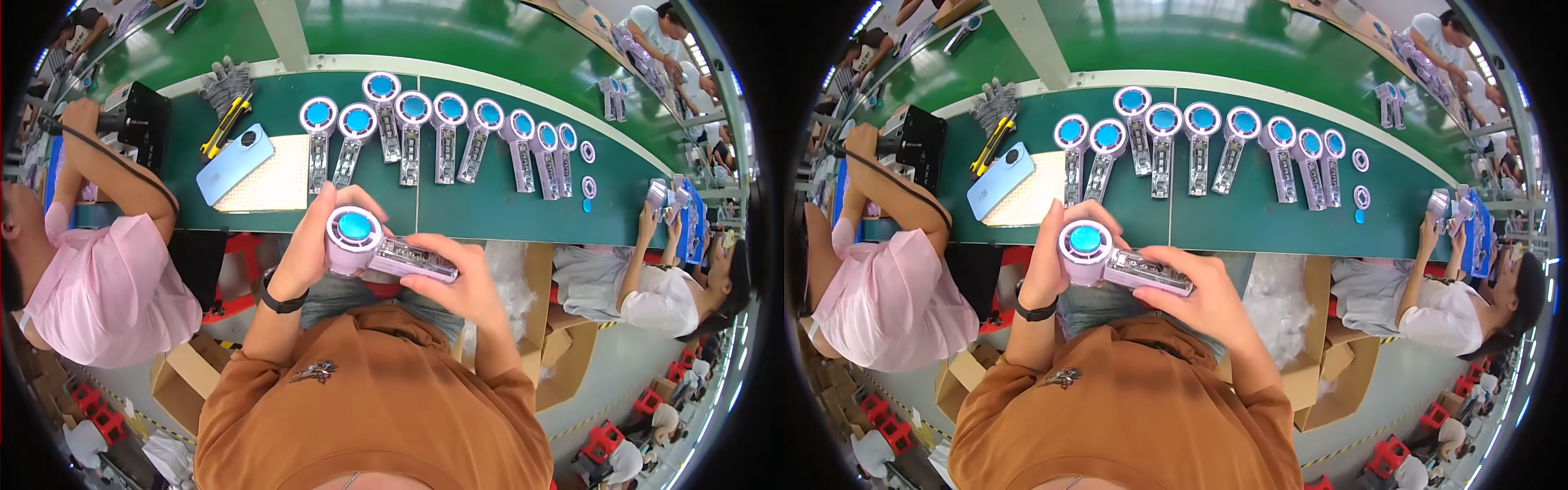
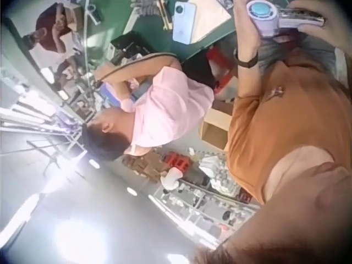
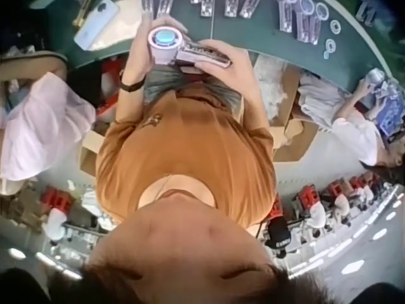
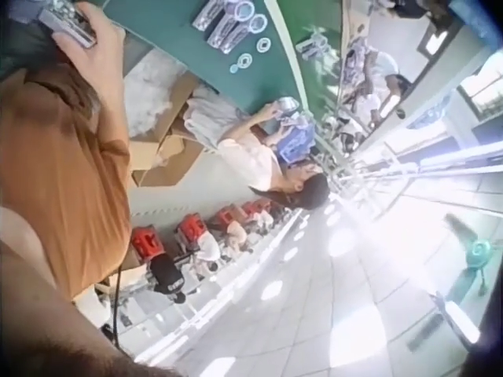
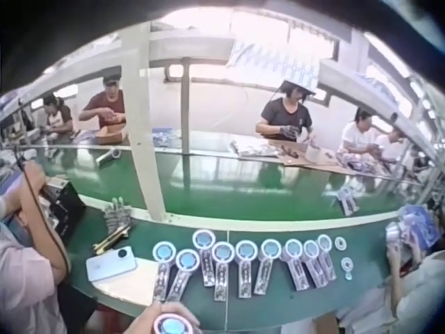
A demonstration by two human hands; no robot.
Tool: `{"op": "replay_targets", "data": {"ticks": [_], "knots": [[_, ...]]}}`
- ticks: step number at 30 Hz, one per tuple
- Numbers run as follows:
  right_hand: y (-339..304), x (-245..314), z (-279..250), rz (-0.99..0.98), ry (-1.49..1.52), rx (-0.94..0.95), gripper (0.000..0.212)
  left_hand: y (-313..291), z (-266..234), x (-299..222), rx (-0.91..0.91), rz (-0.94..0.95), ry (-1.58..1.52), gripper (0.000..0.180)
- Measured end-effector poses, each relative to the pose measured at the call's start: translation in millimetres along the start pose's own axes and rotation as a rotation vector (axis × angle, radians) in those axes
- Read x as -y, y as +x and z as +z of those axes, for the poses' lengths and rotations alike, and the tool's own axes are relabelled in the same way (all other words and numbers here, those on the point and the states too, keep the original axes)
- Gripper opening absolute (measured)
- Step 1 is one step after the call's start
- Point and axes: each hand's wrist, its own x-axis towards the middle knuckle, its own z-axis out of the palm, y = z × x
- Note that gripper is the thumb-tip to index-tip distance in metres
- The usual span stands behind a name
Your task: Assembling and inspecting handheld light-up fans or electronic wands on a production line.
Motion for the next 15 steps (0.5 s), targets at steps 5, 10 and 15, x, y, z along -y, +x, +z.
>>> {"op": "replay_targets", "data": {"ticks": [5, 10, 15], "knots": [[7, 13, -1, -0.096, -0.163, 0.052, 0.041, -1, -1, 5, -0.094, -0.029, -0.032, 0.067], [7, 19, 3, 0.021, -0.140, 0.035, 0.036, -2, -5, 12, -0.095, -0.077, -0.010, 0.069], [8, -2, -7, 0.003, 0.003, 0.091, 0.035, 2, -1, 11, -0.060, -0.145, -0.103, 0.067]]}}
